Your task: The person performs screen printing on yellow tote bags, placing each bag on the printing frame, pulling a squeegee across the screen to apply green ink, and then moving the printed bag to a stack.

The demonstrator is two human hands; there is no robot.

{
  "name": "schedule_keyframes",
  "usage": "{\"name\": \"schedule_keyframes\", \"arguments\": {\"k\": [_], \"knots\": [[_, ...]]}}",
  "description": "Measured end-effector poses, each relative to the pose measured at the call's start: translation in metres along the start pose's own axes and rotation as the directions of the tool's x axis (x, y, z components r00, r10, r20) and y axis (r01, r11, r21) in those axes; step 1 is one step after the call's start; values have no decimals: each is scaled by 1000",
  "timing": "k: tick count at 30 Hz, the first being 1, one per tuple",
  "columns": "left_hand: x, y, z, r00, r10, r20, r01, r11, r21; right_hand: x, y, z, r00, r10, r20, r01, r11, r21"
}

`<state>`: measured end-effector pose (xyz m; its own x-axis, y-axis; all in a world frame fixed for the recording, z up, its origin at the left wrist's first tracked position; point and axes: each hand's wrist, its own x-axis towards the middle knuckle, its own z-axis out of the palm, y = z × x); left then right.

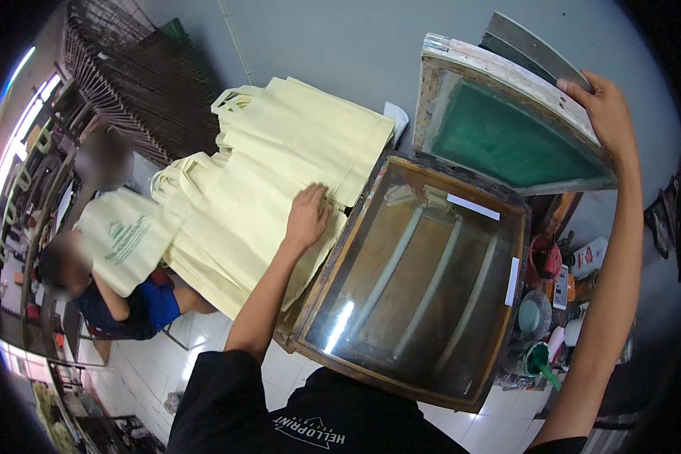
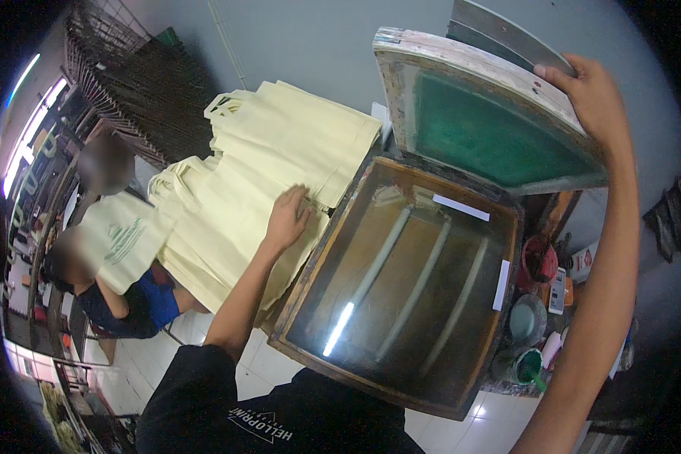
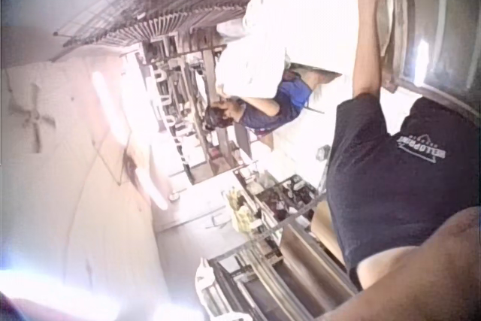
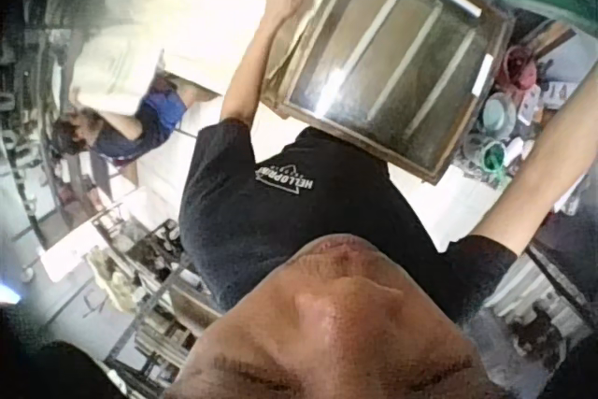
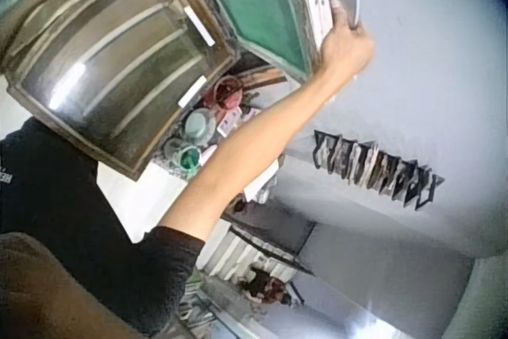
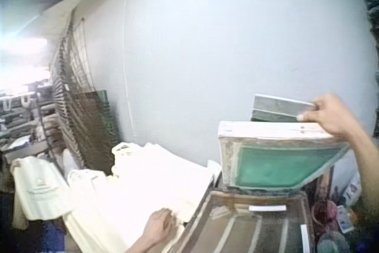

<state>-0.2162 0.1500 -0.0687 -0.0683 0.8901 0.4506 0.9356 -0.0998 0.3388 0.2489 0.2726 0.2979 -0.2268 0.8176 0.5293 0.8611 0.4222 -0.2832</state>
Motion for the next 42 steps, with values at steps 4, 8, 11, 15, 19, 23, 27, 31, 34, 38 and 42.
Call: {"name": "schedule_keyframes", "arguments": {"k": [4, 8, 11, 15, 19, 23, 27, 31, 34, 38, 42], "knots": [[36, -18, 20, 989, 41, 141, -67, 981, 184, -2, 3, 5, 999, -33, -13, 34, 999, 39], [42, -18, 27, 973, 150, 174, -163, 985, 60, -6, -1, 4, 1000, -15, -4, 15, 1000, 1], [45, -14, 24, 947, 268, 177, -291, 950, 116, -4, 9, 8, 998, -49, -45, 51, 998, 40], [58, -19, 17, 914, 320, 248, -328, 945, -12, -2, 13, 4, 999, -10, 38, 7, 997, 76], [71, -20, 7, 878, 347, 330, -352, 935, -46, 1, 9, 5, 1000, -11, 22, 10, 999, 32], [91, -24, 4, 846, 309, 435, -264, 951, -162, 3, 18, 8, 999, -49, -10, 50, 996, 75], [86, -14, 15, 841, 376, 389, -426, 904, 48, 3, 20, 3, 999, -50, 4, 50, 999, -18], [77, -44, 33, 961, 263, -87, -274, 951, -147, 8, 19, 9, 995, -98, -29, 97, 995, -25], [123, -47, -2, 999, -13, -32, 0, 928, -373, 9, 26, 4, 997, -76, -18, 75, 997, -21], [182, -65, -97, 986, 112, -125, -145, 943, -300, 13, 22, 6, 995, -95, -19, 95, 995, -13], [186, -14, -175, 935, 344, -91, -355, 923, -152, 14, 40, 4, 992, -125, -26, 124, 992, -35]]}}
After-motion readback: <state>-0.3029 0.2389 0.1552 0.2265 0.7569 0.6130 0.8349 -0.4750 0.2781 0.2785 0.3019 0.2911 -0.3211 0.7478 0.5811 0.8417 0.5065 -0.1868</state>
